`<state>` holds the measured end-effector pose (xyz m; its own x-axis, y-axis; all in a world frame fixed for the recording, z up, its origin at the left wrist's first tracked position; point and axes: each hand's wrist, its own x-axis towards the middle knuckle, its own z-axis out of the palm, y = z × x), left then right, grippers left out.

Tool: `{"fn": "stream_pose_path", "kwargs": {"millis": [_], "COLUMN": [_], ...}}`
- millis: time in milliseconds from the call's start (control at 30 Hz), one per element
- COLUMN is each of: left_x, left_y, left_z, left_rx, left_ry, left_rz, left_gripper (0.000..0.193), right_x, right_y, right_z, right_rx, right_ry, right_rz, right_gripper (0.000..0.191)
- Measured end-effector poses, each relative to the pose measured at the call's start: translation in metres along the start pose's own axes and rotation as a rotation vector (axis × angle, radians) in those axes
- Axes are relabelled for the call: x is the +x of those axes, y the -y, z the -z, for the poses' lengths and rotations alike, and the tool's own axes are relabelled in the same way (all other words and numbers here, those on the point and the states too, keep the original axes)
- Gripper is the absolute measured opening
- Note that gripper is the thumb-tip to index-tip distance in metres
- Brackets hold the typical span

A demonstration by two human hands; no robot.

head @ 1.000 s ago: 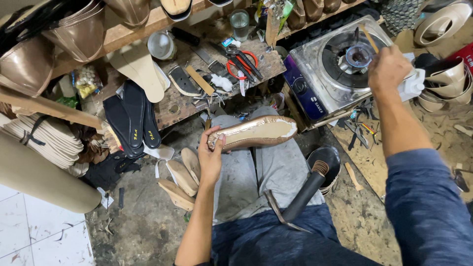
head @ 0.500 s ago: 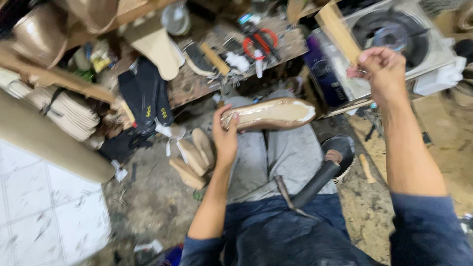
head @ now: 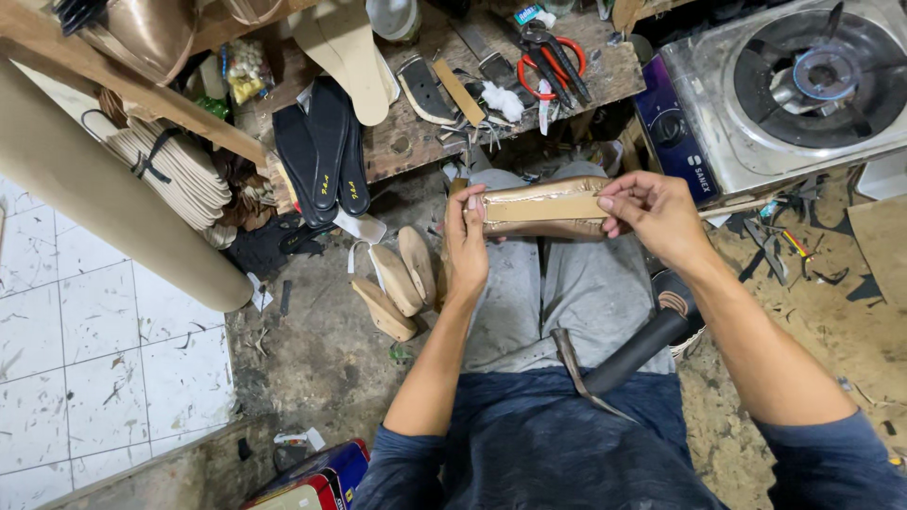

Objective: The person uses a hammer to tap the edges of a shoe sole, then places a black insole into the shoe and trims the excess with scissors. The person continues to hammer the shoe sole and insole to secure them.

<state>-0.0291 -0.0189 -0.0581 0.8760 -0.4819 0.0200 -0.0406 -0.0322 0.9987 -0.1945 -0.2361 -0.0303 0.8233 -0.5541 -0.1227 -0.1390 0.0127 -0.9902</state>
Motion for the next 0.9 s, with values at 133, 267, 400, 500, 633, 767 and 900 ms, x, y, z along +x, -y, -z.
{"fn": "stream_pose_path", "kwargs": {"millis": [133,267,400,500,633,767,900], "left_x": [-0.001,-0.001,0.003,0.006,0.005,0.001,0.003], "left_y": [-0.004,-0.004,-0.002,-0.001,-0.004,-0.010,-0.013], "left_z": [0.000,-0.002,-0.005,-0.008,-0.015,-0.019,-0.021], "left_rx": [0.068,-0.054,-0.100,-0.137,-0.047,-0.049,-0.012], "left_ry": [0.013,0.026,0.004,-0.005,-0.053,-0.060,-0.075], "left_rz": [-0.182,0.024,0.059,0.058,0.032,0.019,-0.010], "left_gripper": [0.028,0.035,0.035,0.035,0.034,0.031,0.029], "right_x": [0.004,-0.014,-0.079,-0.128,-0.119,-0.116,-0.112], "right_y": [-0.001,0.006,0.009,0.006,0.030,0.066,0.068], "right_z": [-0.006,0.000,-0.003,-0.024,-0.015,-0.018,-0.058], "right_rx": [-0.026,-0.440,-1.521,-1.588,-1.259,-0.629,0.241], "right_ry": [-0.020,-0.021,0.392,0.904,0.819,0.155,-0.226], "right_rz": [-0.026,0.033,0.315,0.189,0.054,0.225,0.930], "right_gripper": [0.008,0.024,0.082,0.084,0.051,0.034,0.038]}}
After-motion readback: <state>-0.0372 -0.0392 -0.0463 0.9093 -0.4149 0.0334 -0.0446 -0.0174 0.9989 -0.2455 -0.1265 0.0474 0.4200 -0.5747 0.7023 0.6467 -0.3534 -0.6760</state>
